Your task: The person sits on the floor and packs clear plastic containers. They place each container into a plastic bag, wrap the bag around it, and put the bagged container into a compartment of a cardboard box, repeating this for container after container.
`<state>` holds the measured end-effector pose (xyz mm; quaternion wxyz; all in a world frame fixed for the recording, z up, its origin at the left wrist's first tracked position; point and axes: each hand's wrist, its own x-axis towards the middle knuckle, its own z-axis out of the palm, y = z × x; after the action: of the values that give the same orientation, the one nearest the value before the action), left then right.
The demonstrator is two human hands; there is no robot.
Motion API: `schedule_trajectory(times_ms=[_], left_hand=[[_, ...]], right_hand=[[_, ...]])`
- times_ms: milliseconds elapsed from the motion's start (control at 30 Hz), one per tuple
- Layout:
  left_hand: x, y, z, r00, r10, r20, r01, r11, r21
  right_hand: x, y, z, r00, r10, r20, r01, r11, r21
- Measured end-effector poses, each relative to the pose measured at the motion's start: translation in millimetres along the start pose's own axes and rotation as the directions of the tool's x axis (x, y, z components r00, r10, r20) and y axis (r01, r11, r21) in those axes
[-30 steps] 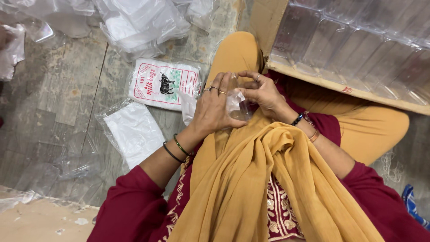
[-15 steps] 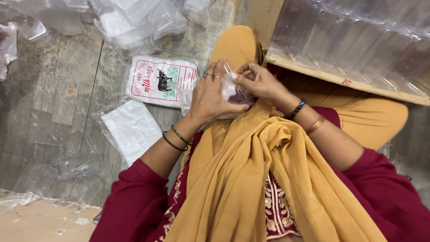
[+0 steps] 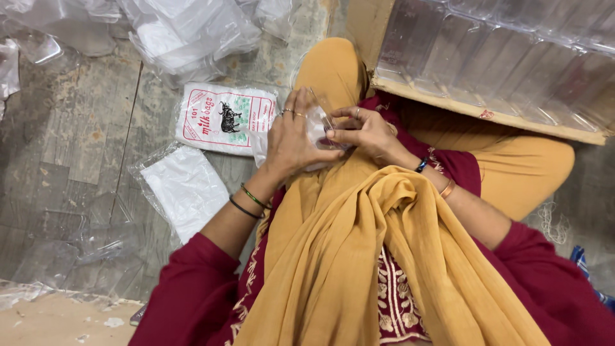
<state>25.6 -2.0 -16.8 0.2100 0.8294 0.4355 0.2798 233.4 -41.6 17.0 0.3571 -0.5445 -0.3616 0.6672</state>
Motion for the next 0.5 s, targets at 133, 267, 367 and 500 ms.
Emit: schedule_trajectory(times_ms=[133, 267, 367, 500], left_hand=[[22.7, -18.6, -24.0, 0.991, 0.0, 0.132, 0.025, 0.982, -0.185], [36.5, -26.8, -35.2, 0.83, 0.16, 0.535, 0.472, 0.312, -0.825], [30.4, -19.0, -25.6, 0.711, 0.317, 0.628, 0.633, 0.1, -0.768], [7.9, -7.0, -26.9, 0.717, -0.037, 0.696, 0.672, 0.306, -0.675]], right_hand=[[-16.9, -33.0, -0.1, 0.953, -0.289, 0.095, 0.279, 0.705, -0.651], [-34.3, -75.4, -30.9, 0.598, -0.557, 0.577, 0.78, 0.238, -0.579], [-30.1, -64.1, -36.0, 0.689, -0.399, 0.605, 0.683, 0.638, -0.356], [-20.8, -9.7, -23.1, 0.834, -0.362, 0.417, 0.412, 0.91, -0.035]])
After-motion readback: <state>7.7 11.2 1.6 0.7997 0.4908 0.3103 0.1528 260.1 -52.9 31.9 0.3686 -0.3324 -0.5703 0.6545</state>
